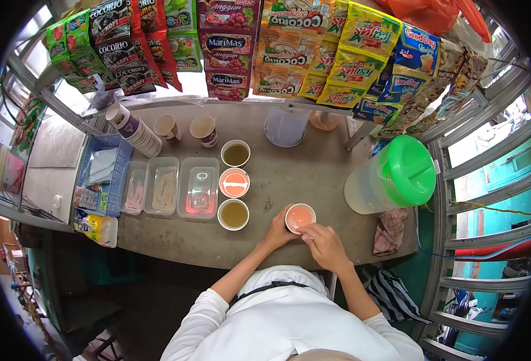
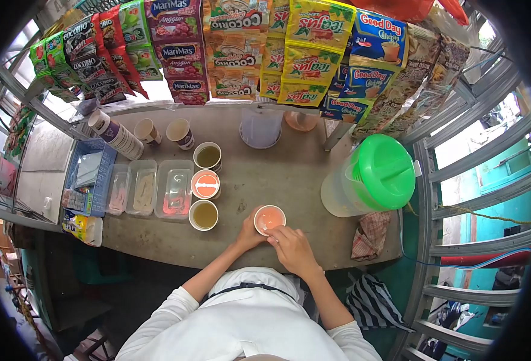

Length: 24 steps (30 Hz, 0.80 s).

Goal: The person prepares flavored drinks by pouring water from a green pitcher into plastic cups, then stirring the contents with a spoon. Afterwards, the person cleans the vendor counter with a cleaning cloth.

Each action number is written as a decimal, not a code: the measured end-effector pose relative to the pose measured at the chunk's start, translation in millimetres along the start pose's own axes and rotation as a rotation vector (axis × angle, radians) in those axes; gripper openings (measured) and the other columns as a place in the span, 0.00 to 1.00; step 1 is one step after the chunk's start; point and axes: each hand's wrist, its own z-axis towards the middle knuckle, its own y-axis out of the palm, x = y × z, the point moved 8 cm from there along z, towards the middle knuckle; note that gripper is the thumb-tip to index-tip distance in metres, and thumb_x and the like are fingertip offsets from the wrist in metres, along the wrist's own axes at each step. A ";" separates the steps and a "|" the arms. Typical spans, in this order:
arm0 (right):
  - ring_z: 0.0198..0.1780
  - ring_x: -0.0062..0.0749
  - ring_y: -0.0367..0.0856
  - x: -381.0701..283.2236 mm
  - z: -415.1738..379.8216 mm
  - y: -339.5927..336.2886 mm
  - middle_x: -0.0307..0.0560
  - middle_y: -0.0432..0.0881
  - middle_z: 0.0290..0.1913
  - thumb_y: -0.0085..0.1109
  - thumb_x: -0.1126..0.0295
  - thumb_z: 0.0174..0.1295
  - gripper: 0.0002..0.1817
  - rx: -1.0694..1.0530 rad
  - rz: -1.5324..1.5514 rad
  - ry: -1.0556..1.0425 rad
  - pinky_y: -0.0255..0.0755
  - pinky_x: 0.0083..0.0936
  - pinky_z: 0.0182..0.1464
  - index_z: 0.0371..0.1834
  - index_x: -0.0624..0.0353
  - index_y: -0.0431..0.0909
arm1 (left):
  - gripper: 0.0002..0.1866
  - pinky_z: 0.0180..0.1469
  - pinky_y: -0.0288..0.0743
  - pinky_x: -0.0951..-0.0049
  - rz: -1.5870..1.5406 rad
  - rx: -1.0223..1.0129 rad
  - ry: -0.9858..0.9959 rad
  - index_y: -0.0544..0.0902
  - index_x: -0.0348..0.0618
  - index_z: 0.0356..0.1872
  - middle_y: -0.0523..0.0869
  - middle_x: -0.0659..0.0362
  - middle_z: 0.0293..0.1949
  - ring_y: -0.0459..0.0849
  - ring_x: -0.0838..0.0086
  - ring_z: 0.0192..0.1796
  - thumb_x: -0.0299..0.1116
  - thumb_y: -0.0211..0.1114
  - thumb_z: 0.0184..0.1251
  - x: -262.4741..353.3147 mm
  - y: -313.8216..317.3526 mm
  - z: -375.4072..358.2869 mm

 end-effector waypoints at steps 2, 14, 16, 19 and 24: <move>0.45 0.42 0.80 -1.4 0.8 -3.6 0.45 0.82 0.43 0.51 0.65 0.71 0.11 0.013 0.010 -0.016 0.66 0.36 0.44 0.46 0.56 0.81 | 0.47 0.59 0.76 0.58 0.002 0.004 -0.002 0.69 0.40 0.65 0.81 0.45 0.56 0.81 0.51 0.59 0.35 0.84 0.39 2.5 -0.7 0.7; 0.36 0.44 0.79 11.1 4.6 -20.7 0.47 0.83 0.33 0.53 0.64 0.71 0.13 0.182 -0.037 0.068 0.65 0.37 0.38 0.37 0.60 0.84 | 0.48 0.58 0.78 0.59 0.011 -0.028 0.011 0.68 0.38 0.65 0.82 0.44 0.55 0.83 0.52 0.57 0.34 0.85 0.38 2.2 2.2 2.5; 0.36 0.44 0.79 10.6 5.2 -20.0 0.47 0.83 0.33 0.53 0.64 0.71 0.13 0.188 -0.020 0.068 0.65 0.37 0.38 0.38 0.60 0.84 | 0.49 0.58 0.78 0.59 0.003 -0.031 0.001 0.68 0.38 0.65 0.81 0.44 0.55 0.82 0.52 0.58 0.34 0.85 0.38 -1.9 2.7 1.9; 0.37 0.42 0.80 10.2 7.9 -21.6 0.46 0.83 0.34 0.53 0.63 0.71 0.13 0.196 -0.023 0.078 0.65 0.36 0.39 0.40 0.59 0.84 | 0.49 0.59 0.77 0.59 0.027 -0.030 0.037 0.68 0.38 0.66 0.81 0.44 0.56 0.82 0.51 0.58 0.34 0.85 0.38 -0.8 2.3 1.2; 0.38 0.41 0.80 9.0 10.7 -21.5 0.46 0.83 0.35 0.53 0.64 0.71 0.12 0.228 0.011 0.070 0.65 0.36 0.39 0.43 0.57 0.85 | 0.49 0.59 0.77 0.59 0.030 -0.024 0.053 0.67 0.38 0.66 0.81 0.44 0.56 0.82 0.51 0.58 0.34 0.85 0.38 3.6 1.6 2.3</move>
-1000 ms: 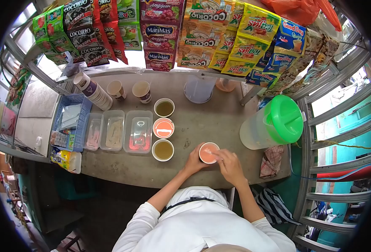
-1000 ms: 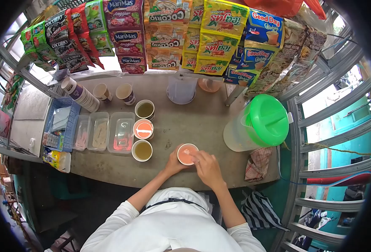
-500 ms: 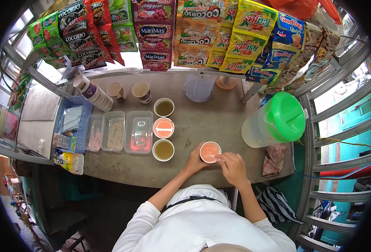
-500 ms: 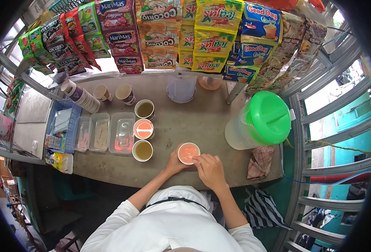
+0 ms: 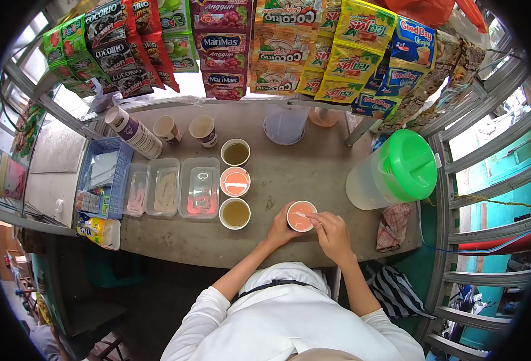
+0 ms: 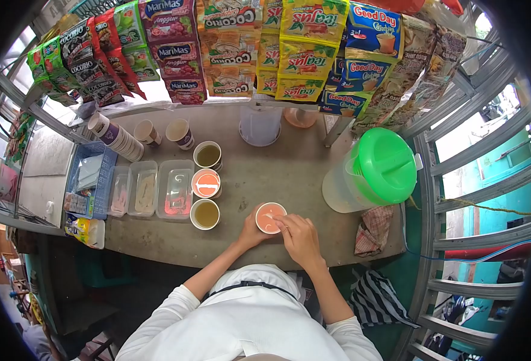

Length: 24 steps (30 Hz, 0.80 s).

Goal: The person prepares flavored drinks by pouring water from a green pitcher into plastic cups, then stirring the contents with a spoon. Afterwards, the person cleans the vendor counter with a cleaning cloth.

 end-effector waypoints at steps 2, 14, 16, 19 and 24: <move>0.38 0.41 0.80 -0.2 -0.5 0.5 0.46 0.83 0.36 0.53 0.64 0.71 0.12 0.003 -0.012 -0.014 0.65 0.36 0.39 0.42 0.57 0.85 | 0.49 0.59 0.78 0.59 -0.008 0.004 -0.008 0.67 0.38 0.66 0.81 0.44 0.56 0.82 0.51 0.58 0.33 0.85 0.38 0.9 0.0 0.1; 0.35 0.42 0.79 3.3 -6.5 0.1 0.45 0.83 0.34 0.54 0.65 0.70 0.12 -0.061 -0.081 0.001 0.65 0.35 0.38 0.37 0.58 0.84 | 0.48 0.59 0.77 0.59 -0.048 0.013 -0.058 0.68 0.38 0.65 0.81 0.44 0.56 0.82 0.51 0.58 0.34 0.85 0.39 -2.1 0.8 -0.9; 0.35 0.43 0.78 2.2 -5.3 0.4 0.45 0.83 0.34 0.53 0.65 0.70 0.11 -0.048 -0.062 -0.011 0.65 0.34 0.38 0.38 0.58 0.85 | 0.48 0.59 0.77 0.59 -0.044 0.015 -0.041 0.68 0.38 0.65 0.81 0.44 0.56 0.82 0.51 0.58 0.33 0.85 0.39 -1.6 0.0 -0.7; 0.35 0.43 0.79 -0.9 -3.1 0.4 0.46 0.83 0.35 0.53 0.65 0.71 0.11 -0.017 -0.018 -0.013 0.65 0.34 0.38 0.39 0.58 0.84 | 0.48 0.60 0.77 0.58 -0.031 -0.002 -0.020 0.68 0.37 0.66 0.81 0.44 0.57 0.82 0.51 0.59 0.33 0.85 0.39 0.7 -0.4 -0.2; 0.37 0.43 0.80 -5.9 1.6 -2.1 0.47 0.84 0.38 0.53 0.66 0.71 0.11 0.013 -0.002 -0.024 0.66 0.34 0.39 0.42 0.58 0.84 | 0.49 0.60 0.76 0.58 -0.032 -0.028 -0.017 0.67 0.37 0.66 0.80 0.44 0.57 0.81 0.51 0.59 0.33 0.85 0.38 1.1 1.0 1.2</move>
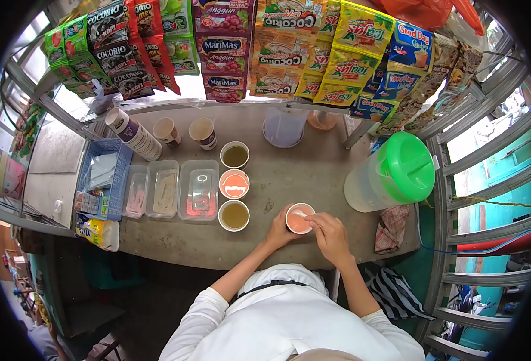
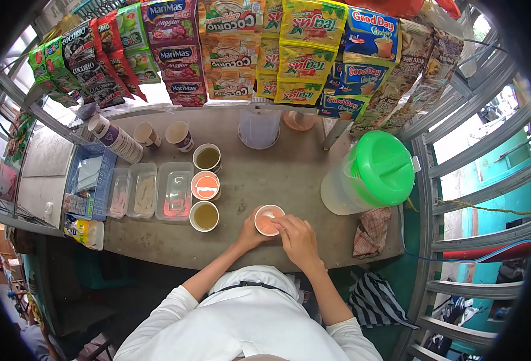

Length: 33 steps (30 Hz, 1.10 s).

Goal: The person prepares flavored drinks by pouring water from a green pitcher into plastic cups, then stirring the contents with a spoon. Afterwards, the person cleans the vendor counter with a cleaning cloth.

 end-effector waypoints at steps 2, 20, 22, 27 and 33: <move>0.38 0.42 0.80 1.4 -1.3 1.9 0.46 0.83 0.37 0.53 0.65 0.70 0.11 -0.018 -0.025 0.000 0.66 0.35 0.39 0.41 0.57 0.84 | 0.49 0.61 0.76 0.58 -0.003 0.005 0.006 0.67 0.37 0.66 0.81 0.44 0.57 0.81 0.51 0.59 0.33 0.85 0.38 -0.1 -0.3 0.4; 0.38 0.42 0.81 -3.2 -2.4 -0.5 0.45 0.83 0.36 0.54 0.65 0.70 0.10 -0.026 -0.015 -0.030 0.65 0.36 0.37 0.39 0.58 0.83 | 0.50 0.60 0.76 0.58 0.005 0.041 0.004 0.68 0.38 0.66 0.81 0.44 0.57 0.81 0.51 0.59 0.31 0.84 0.36 -3.3 -0.2 -2.1; 0.38 0.41 0.81 -4.4 -2.4 0.9 0.44 0.84 0.38 0.54 0.65 0.70 0.10 -0.011 -0.017 -0.044 0.66 0.36 0.37 0.40 0.57 0.84 | 0.50 0.61 0.76 0.58 0.012 0.032 0.017 0.67 0.37 0.66 0.81 0.44 0.57 0.81 0.51 0.59 0.31 0.84 0.36 -5.1 0.3 -1.8; 0.39 0.41 0.82 -5.1 -8.4 5.4 0.44 0.85 0.39 0.54 0.65 0.70 0.11 -0.033 -0.009 -0.030 0.66 0.36 0.37 0.40 0.57 0.83 | 0.50 0.61 0.75 0.57 0.020 0.039 0.009 0.67 0.37 0.67 0.81 0.44 0.57 0.80 0.51 0.59 0.33 0.84 0.37 -9.7 0.6 -2.8; 0.37 0.42 0.81 -1.2 -12.5 5.7 0.45 0.84 0.37 0.53 0.65 0.70 0.11 -0.096 -0.063 -0.004 0.65 0.36 0.37 0.39 0.57 0.83 | 0.49 0.60 0.76 0.58 0.012 0.039 0.007 0.67 0.37 0.67 0.81 0.44 0.57 0.81 0.51 0.59 0.34 0.84 0.39 -8.4 0.8 -1.4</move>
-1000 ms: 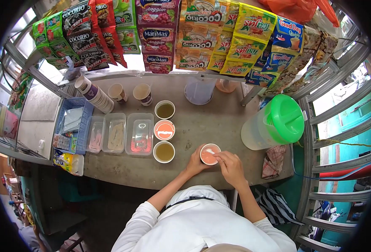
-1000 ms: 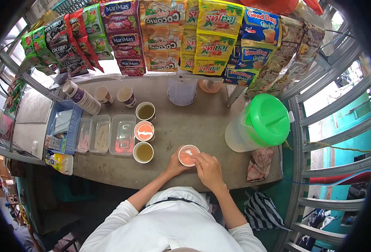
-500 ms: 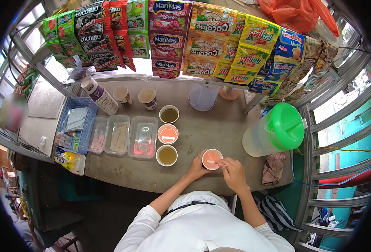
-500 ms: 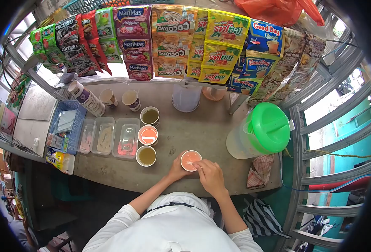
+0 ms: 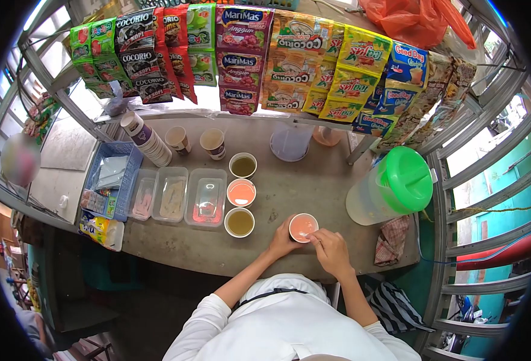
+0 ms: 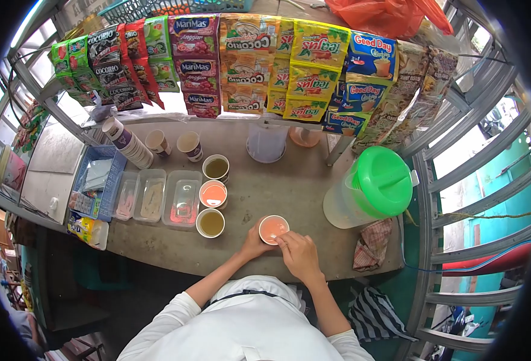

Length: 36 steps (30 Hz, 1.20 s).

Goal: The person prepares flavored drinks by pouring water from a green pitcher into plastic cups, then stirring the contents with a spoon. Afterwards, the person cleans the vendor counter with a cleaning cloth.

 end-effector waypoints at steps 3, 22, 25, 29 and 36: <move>0.37 0.42 0.81 0.6 0.3 -0.5 0.45 0.84 0.36 0.53 0.66 0.70 0.10 0.004 -0.005 0.012 0.65 0.36 0.37 0.39 0.58 0.83 | 0.48 0.60 0.76 0.59 -0.012 -0.010 -0.014 0.67 0.37 0.67 0.81 0.44 0.57 0.81 0.52 0.59 0.35 0.84 0.40 -0.7 0.1 -0.8; 0.37 0.42 0.81 6.2 -10.1 1.6 0.46 0.83 0.35 0.53 0.65 0.70 0.11 0.066 0.018 0.007 0.65 0.37 0.37 0.39 0.59 0.83 | 0.47 0.58 0.77 0.59 0.039 0.021 -0.024 0.68 0.38 0.66 0.82 0.44 0.56 0.82 0.52 0.57 0.35 0.84 0.41 3.2 -1.6 -2.5; 0.38 0.43 0.81 4.3 -12.0 1.9 0.46 0.83 0.35 0.53 0.65 0.71 0.11 0.079 0.025 0.021 0.66 0.37 0.37 0.39 0.59 0.83 | 0.47 0.58 0.77 0.59 0.010 0.044 -0.022 0.68 0.38 0.66 0.82 0.44 0.56 0.82 0.52 0.58 0.36 0.84 0.42 3.5 -1.4 -2.9; 0.40 0.43 0.82 1.4 -15.4 2.2 0.46 0.84 0.37 0.52 0.65 0.71 0.11 0.131 0.089 0.032 0.68 0.37 0.39 0.40 0.59 0.83 | 0.47 0.58 0.77 0.59 0.020 0.057 0.000 0.69 0.38 0.66 0.82 0.45 0.56 0.82 0.52 0.57 0.35 0.84 0.41 6.5 -2.1 -3.0; 0.41 0.43 0.82 2.6 -16.8 5.7 0.46 0.85 0.40 0.53 0.66 0.71 0.11 0.178 0.132 0.005 0.69 0.37 0.40 0.42 0.59 0.83 | 0.47 0.57 0.78 0.60 0.021 0.051 0.003 0.69 0.38 0.65 0.82 0.45 0.54 0.83 0.53 0.56 0.35 0.84 0.39 7.2 -3.3 -3.0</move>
